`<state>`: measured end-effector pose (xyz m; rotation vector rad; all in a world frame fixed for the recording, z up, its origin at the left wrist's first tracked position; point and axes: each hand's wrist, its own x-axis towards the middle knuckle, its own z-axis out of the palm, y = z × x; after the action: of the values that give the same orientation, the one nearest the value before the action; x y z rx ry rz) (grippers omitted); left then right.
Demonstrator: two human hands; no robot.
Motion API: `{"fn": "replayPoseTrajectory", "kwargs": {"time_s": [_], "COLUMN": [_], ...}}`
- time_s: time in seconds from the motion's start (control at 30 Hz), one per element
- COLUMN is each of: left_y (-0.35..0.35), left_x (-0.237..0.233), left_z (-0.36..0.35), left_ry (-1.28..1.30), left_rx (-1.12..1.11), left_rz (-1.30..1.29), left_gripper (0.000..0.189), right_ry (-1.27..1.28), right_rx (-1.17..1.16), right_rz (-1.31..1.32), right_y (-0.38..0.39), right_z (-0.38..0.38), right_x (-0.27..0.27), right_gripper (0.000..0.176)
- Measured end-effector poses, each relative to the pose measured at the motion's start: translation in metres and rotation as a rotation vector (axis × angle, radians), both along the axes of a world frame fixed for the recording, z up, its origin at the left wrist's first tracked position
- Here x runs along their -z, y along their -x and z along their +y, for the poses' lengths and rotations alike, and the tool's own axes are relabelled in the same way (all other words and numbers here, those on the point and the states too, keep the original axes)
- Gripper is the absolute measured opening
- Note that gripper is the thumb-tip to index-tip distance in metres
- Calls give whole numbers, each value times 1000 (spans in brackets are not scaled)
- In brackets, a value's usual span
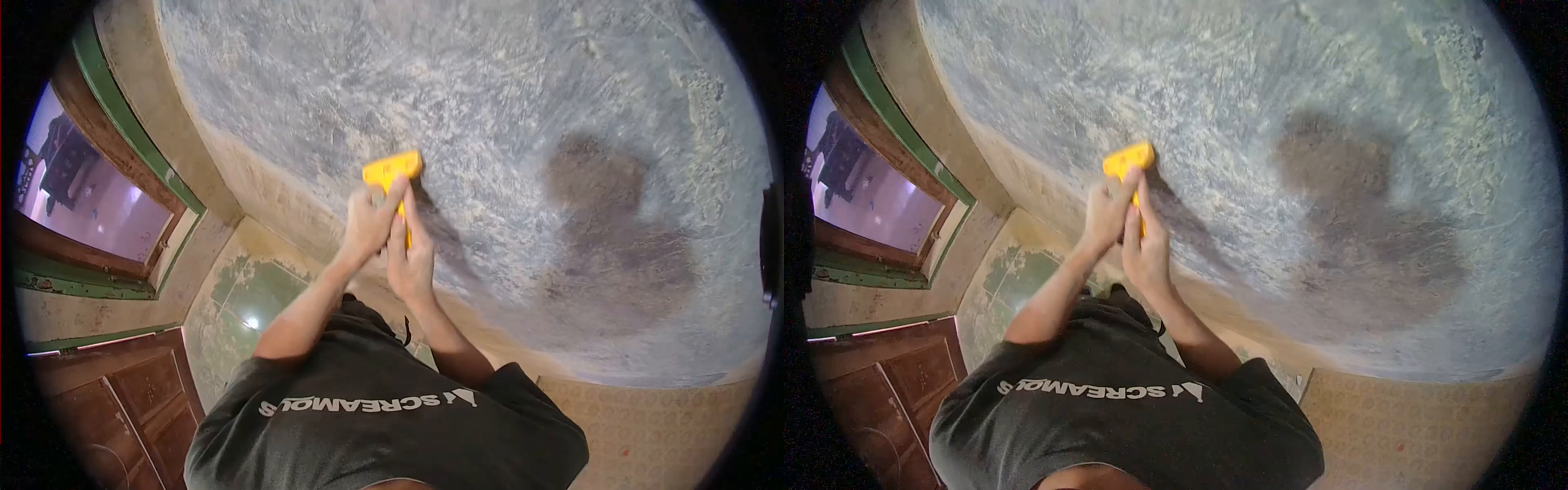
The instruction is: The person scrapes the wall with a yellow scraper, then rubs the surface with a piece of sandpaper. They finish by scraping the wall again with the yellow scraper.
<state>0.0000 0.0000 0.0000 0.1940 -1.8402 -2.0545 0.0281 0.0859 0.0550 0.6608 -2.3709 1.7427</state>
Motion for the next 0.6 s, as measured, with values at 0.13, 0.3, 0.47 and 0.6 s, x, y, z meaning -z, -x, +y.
{"fn": "replayPoseTrajectory", "kwargs": {"time_s": [0.13,0.3,0.47,0.6], "left_y": [11,8,15,2], "left_x": [-21,-15,-14,-7], "left_z": [16,1,-20,-20], "left_ry": [-71,61,144,177], "left_rx": [2,-14,-35,9], "left_rz": [-3,79,107,-74], "left_gripper": [48,45,52,52], "right_ry": [-96,-18,100,127], "right_rx": [23,86,116,125], "right_rz": [147,130,-39,-63], "right_y": [14,-2,-2,-9], "right_z": [15,8,-14,-17], "right_x": [-10,25,28,31], "right_gripper": [48,48,48,48]}}
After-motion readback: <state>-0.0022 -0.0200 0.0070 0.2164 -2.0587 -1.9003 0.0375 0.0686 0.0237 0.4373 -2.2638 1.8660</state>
